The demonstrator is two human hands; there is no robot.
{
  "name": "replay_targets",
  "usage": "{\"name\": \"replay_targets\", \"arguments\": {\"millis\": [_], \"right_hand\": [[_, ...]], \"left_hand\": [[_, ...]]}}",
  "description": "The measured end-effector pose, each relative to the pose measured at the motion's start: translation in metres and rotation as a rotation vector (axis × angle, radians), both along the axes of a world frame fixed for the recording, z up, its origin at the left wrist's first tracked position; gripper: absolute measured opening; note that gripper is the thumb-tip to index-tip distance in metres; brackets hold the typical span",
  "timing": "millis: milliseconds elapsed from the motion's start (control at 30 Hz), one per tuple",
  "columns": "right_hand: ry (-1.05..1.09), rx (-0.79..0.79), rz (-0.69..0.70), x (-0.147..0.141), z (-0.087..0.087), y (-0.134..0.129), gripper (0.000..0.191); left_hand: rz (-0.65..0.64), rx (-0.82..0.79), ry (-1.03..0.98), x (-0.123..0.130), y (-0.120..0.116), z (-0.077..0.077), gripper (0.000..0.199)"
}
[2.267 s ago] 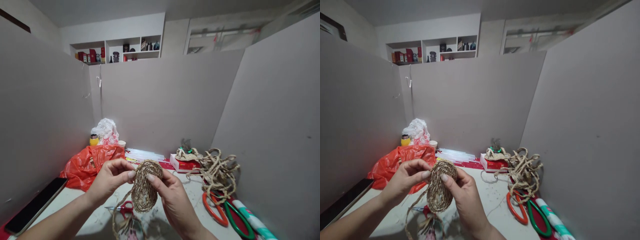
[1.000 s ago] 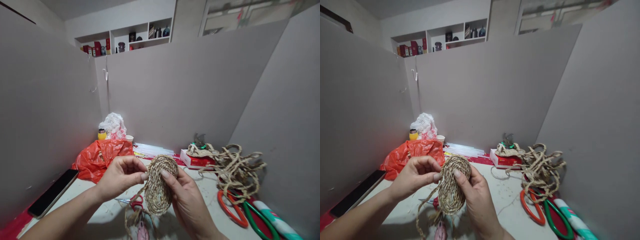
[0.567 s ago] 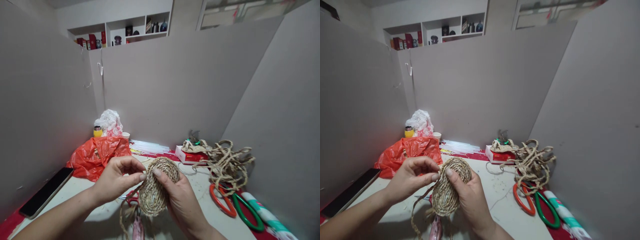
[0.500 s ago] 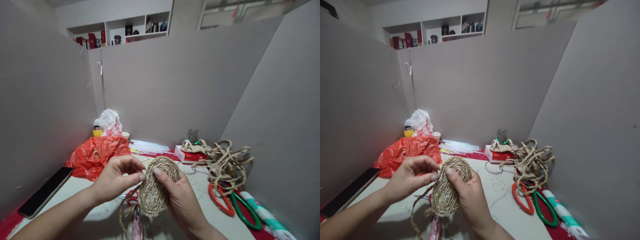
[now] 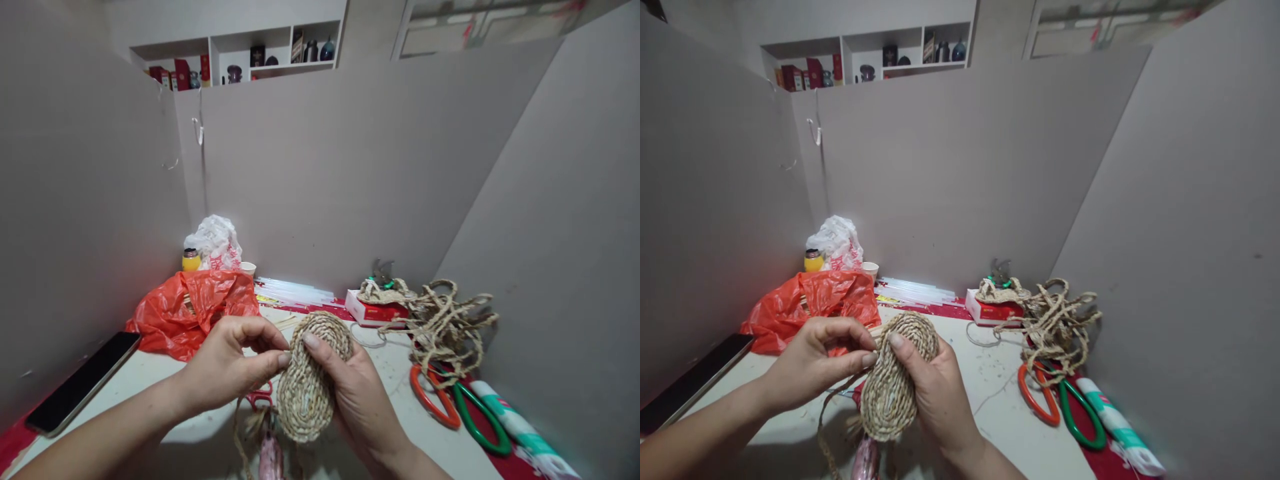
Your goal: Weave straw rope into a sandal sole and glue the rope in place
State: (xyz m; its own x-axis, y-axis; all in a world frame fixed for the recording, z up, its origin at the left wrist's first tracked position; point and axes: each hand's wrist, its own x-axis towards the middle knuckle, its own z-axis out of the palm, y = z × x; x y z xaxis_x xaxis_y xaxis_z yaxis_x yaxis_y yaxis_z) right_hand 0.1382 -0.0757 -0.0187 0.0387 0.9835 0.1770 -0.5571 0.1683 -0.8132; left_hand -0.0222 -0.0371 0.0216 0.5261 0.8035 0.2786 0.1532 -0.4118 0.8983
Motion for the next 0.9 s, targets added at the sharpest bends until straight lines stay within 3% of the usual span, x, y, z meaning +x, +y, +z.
{"name": "replay_targets", "arguments": {"millis": [200, 433, 767, 900], "right_hand": [[0.059, -0.018, -0.006, -0.002, 0.004, 0.000, 0.011], [0.074, -0.010, -0.036, -0.001, 0.004, 0.000, 0.008], [-0.003, 0.003, -0.077, 0.001, -0.003, 0.001, 0.008], [-0.051, -0.001, -0.112, 0.002, -0.005, 0.001, 0.013]], "left_hand": [[-0.007, 0.181, 0.016, 0.000, -0.004, 0.000, 0.008], [-0.011, 0.129, 0.066, 0.000, -0.004, -0.001, 0.007], [-0.073, 0.621, -0.002, 0.004, -0.005, -0.007, 0.009], [-0.063, 0.727, 0.055, 0.003, -0.007, -0.009, 0.013]]}}
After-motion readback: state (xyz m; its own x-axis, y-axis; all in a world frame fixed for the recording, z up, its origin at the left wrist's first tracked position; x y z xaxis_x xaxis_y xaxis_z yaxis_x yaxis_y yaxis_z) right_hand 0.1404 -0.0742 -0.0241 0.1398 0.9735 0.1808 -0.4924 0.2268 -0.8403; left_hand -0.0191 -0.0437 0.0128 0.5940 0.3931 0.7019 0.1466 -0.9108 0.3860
